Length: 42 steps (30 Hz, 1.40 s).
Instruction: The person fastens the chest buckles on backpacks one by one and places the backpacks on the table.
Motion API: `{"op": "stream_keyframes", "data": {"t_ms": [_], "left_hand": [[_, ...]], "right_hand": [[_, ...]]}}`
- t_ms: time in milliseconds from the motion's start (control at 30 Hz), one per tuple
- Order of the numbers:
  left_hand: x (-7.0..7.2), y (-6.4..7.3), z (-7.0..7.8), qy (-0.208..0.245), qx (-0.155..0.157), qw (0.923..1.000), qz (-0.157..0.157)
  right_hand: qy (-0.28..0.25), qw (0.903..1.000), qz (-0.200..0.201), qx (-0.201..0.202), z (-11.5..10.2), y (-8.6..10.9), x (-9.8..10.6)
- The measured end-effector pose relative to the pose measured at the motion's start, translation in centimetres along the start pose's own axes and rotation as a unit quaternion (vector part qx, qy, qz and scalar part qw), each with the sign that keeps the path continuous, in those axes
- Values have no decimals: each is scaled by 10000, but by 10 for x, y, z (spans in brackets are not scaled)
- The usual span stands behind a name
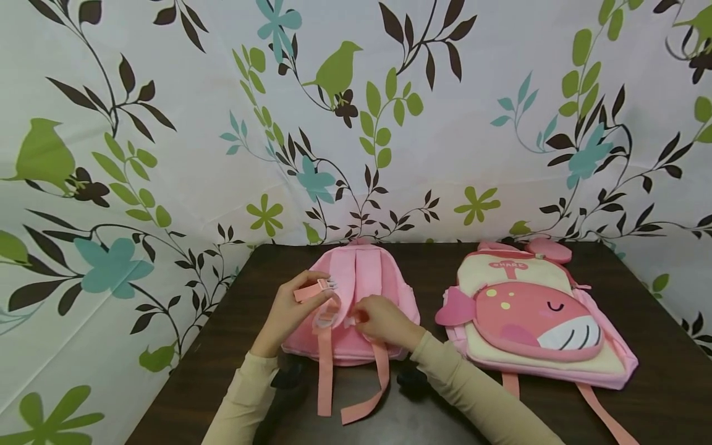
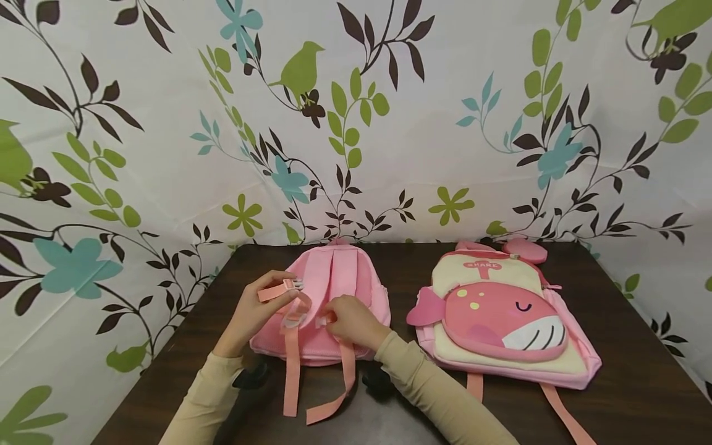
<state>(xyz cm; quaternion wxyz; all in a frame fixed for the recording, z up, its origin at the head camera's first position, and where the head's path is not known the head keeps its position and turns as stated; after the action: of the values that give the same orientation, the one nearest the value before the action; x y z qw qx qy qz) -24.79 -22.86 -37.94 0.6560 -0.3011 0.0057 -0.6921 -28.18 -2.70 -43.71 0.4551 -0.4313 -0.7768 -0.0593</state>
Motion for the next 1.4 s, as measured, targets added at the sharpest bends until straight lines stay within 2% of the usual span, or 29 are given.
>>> {"op": "stream_keyframes", "data": {"t_ms": [133, 300, 433, 600, 867, 1033, 1400], "left_hand": [[0, 0, -7, -21, -91, 10000, -19], [-2, -1, -7, -24, -231, 9997, -105], [-3, -1, -7, -11, -239, 9997, -73], [-4, -2, -8, 71, -241, 9997, -83], [-10, 0, -13, 335, 111, 9992, -203], [-16, 2, -16, 378, 225, 9986, -287], [-23, 1, -16, 651, 465, 9962, -339]], "right_hand": [[-303, 9994, -117, -147, 2, 4, 11], [-579, 9978, -183, -269, 5, 5, 27], [-595, 9978, -244, -141, 5, 6, 38], [-627, 9980, -95, 12, 6, 7, 50], [-949, 9952, 178, 143, 6, 6, 57], [-1106, 9926, 461, 193, 5, 6, 59], [-1422, 9873, 712, 30, 7, 6, 61]]}}
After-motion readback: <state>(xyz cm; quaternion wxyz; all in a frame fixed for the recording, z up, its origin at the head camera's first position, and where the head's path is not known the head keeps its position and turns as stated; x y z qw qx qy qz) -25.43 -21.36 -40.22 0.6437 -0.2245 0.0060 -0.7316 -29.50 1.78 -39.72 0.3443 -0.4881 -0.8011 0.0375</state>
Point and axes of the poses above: each hand's wrist, its own y-axis away from the middle knuckle, its own x-axis out of the back of the hand, z = x × y, the point moved 3 cm from there along -y, towards the middle knuckle, and after that the axes turned 3 degrees about z, right-handed, at the moved point
